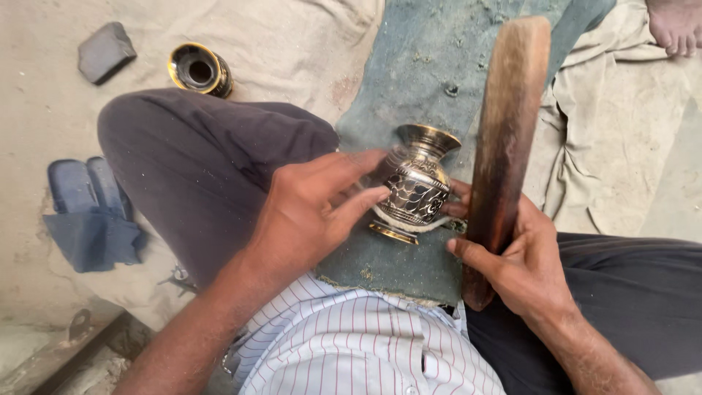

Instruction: The person sits cross-legged with a green sandbag anvil on their lap and decorates a small brass pot. They hold a steel punch against the pot's surface with one hand and repeatedly strike the punch with a wooden mallet held in the other hand, rotating the pot to work new areas of the pattern.

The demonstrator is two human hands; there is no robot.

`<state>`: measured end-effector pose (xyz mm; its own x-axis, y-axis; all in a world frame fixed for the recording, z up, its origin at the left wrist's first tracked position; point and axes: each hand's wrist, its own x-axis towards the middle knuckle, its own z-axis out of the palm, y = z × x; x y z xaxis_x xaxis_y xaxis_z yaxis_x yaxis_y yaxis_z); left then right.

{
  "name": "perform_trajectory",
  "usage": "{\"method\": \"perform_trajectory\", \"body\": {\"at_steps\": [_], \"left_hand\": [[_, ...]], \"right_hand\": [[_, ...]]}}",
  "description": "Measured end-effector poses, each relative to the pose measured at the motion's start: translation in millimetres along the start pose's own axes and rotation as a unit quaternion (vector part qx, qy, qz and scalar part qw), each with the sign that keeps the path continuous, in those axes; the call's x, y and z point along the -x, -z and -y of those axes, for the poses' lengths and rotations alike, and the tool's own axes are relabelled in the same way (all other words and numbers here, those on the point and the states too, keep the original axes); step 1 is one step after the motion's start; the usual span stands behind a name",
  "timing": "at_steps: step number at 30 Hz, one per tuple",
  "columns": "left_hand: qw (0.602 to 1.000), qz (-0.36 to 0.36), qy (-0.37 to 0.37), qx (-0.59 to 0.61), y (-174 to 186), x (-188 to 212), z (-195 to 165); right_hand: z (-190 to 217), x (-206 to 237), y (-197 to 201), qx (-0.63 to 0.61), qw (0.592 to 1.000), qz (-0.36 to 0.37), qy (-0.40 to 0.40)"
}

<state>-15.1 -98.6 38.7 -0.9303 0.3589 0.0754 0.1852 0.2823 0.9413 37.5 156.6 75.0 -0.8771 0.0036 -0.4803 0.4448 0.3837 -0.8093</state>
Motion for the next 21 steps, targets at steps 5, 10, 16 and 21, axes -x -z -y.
{"method": "perform_trajectory", "body": {"at_steps": [5, 10, 16, 21], "left_hand": [[0.996, 0.012, 0.076, 0.039, 4.8, -6.1, 11.3], [0.993, 0.014, 0.043, 0.113, 8.1, -14.7, 18.6], [0.988, 0.019, -0.012, 0.154, 3.4, -39.4, 33.5], [0.977, 0.062, -0.033, 0.202, 3.6, -52.7, 47.2]], "right_hand": [[4.7, 3.5, 7.7, -0.022, 0.998, 0.008, 0.053], [1.8, 4.5, 3.4, -0.080, 0.997, -0.004, 0.019], [8.6, 4.7, 14.7, -0.014, 0.994, -0.093, -0.050], [37.7, 21.8, 50.4, 0.108, 0.980, -0.157, 0.057]]}}
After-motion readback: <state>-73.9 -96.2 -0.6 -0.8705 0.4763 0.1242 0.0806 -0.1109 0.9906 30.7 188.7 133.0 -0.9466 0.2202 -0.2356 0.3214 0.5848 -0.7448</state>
